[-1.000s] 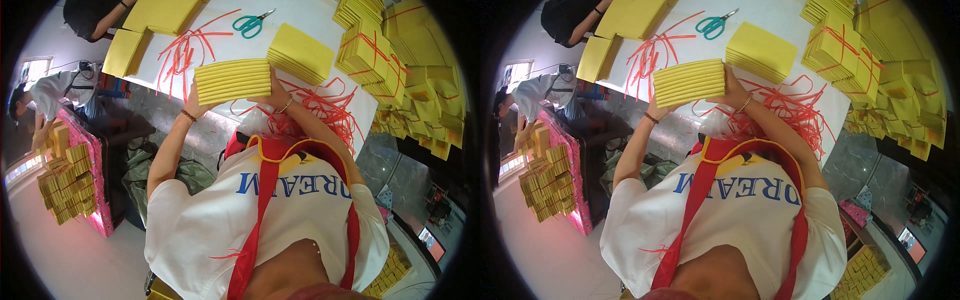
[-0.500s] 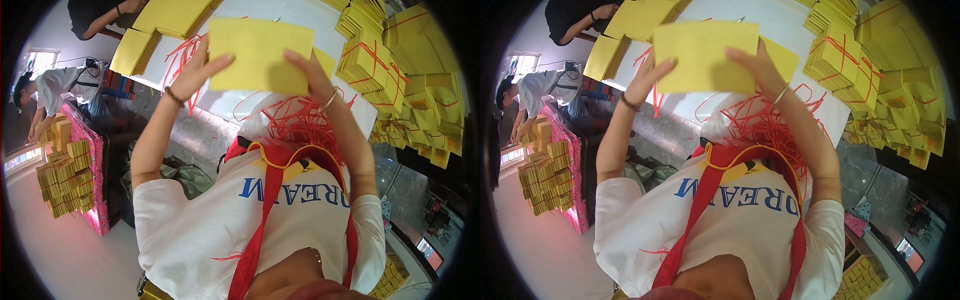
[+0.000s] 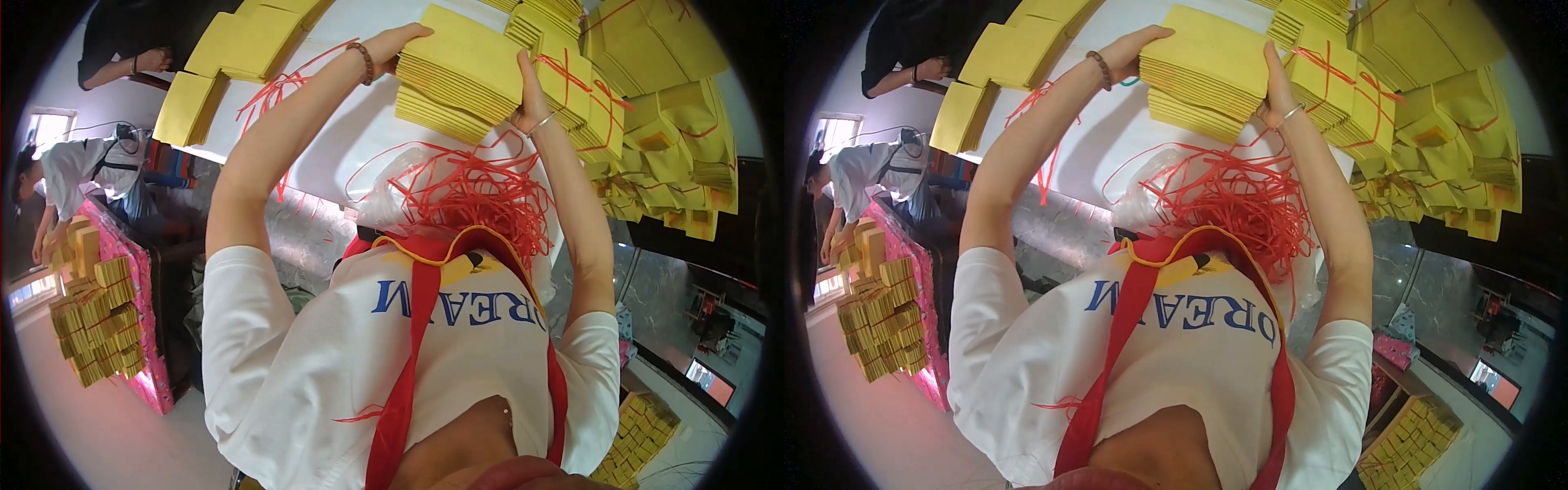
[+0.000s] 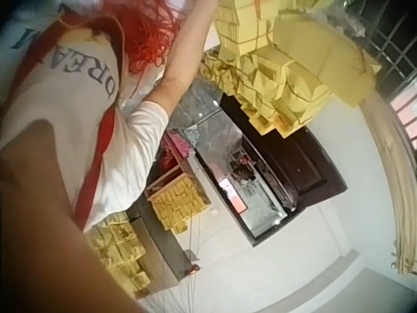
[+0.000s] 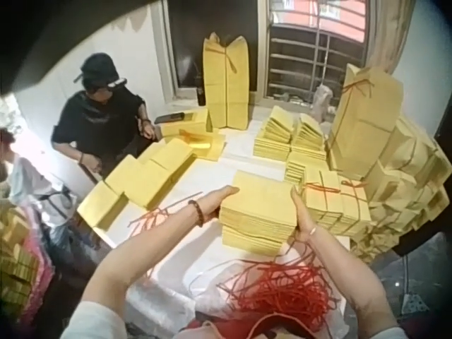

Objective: Packaging stacks of yellow paper and tying them securely with red plastic ribbons.

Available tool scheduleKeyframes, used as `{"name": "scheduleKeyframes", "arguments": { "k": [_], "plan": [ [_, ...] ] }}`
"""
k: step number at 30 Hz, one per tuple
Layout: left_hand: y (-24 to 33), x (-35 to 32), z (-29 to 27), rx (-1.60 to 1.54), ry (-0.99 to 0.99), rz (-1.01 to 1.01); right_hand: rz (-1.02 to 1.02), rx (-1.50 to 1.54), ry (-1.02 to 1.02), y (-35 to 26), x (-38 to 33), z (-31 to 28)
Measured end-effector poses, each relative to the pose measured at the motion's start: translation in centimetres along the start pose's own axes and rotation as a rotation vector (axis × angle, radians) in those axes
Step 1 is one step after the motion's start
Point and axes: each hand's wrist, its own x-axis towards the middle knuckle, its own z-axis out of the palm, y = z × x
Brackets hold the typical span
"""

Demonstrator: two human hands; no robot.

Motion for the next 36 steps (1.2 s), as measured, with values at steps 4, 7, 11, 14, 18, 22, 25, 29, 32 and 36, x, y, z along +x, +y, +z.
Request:
{"name": "scheduleKeyframes", "arguments": {
  "k": [4, 7, 11, 14, 18, 22, 25, 29, 32, 36],
  "plan": [
    [-0.8, 0.1, -0.1, 0.048, -0.035, -0.069, 0.047, -0.032, 0.024, 0.4, 0.3, -0.7],
    [-1.1, 0.2, 0.3, 0.047, -0.019, -0.066, 0.018, -0.025, 0.095, 0.7, 0.5, -0.8],
    [-1.5, 0.7, 0.5, 0.018, 0.012, -0.083, 0.020, -0.030, 0.128, 1.1, 1.1, -1.3],
    [-2.2, 0.9, 0.2, 0.021, 0.012, -0.104, 0.048, -0.018, 0.130, 1.6, 1.1, -1.4],
    [-2.4, 0.8, 0.1, 0.043, 0.035, -0.111, 0.060, -0.111, 0.151, 1.9, 1.2, -1.5],
    [-1.8, 0.4, 0.4, 0.051, 0.062, -0.157, 0.054, -0.157, 0.168, 1.9, 1.9, -2.6],
    [-2.5, 0.1, 0.5, 0.030, 0.081, -0.132, 0.051, -0.151, 0.207, 2.5, 1.8, -1.7],
    [-2.5, 0.0, 0.4, 0.045, 0.079, -0.159, 0.058, -0.076, 0.305, 2.4, 1.4, -0.8],
    [-2.5, 0.2, 0.4, 0.078, 0.057, -0.180, 0.081, -0.238, 0.225, 2.6, 2.9, -3.9],
    [-3.3, 0.6, -0.1, 0.077, 0.064, -0.170, -0.196, -0.645, 0.396, 2.9, 4.0, -4.5]
  ]
}}
